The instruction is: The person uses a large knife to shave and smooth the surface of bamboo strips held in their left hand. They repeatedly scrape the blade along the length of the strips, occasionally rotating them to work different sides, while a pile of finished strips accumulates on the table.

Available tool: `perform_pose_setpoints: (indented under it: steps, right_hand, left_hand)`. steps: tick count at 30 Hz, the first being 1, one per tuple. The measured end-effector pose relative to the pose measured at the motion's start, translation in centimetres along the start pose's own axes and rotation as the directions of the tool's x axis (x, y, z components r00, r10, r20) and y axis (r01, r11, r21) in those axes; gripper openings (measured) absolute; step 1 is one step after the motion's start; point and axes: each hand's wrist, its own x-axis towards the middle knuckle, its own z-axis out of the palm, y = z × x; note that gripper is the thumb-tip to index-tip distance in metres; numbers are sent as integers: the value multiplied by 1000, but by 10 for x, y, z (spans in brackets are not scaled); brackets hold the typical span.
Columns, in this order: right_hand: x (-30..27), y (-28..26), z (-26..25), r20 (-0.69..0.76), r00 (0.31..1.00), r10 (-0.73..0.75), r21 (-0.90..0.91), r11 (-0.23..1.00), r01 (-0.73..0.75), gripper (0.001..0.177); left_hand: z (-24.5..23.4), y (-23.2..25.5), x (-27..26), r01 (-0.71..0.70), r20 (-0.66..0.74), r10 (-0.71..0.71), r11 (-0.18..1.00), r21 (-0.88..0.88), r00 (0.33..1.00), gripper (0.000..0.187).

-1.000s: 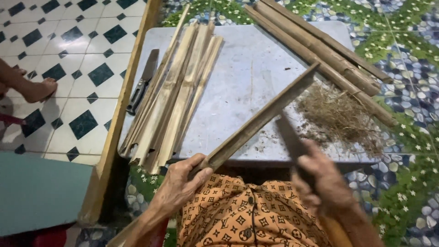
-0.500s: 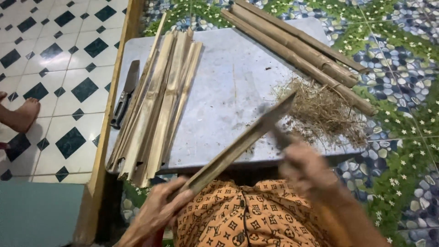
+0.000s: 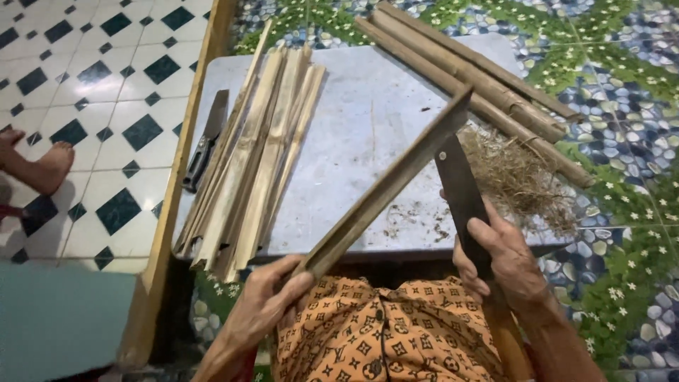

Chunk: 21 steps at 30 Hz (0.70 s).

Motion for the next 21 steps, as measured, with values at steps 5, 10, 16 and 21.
perform_pose_setpoints:
  steps: [5,10,16,21]
  right_hand:
    - [1,33,-16,251,961,115,43,991,-129,52]
    - [-11,31,23,189,916,354,23,931,-365,54]
    - [-17,40,47,272,818,506,160,815,-557,46]
    - [-9,27,17,106,791,602,228,760,-609,48]
  left_hand:
    - [2,16,12,-197,-65,193,979,-58,979,16]
    - [1,4,22,-256,-102,272,956,146,957,20]
    - [-2,-27,27,-225,-114,297,879,420,948,25]
    - [-12,-31,13,-227,-113,315,849,478,942,27]
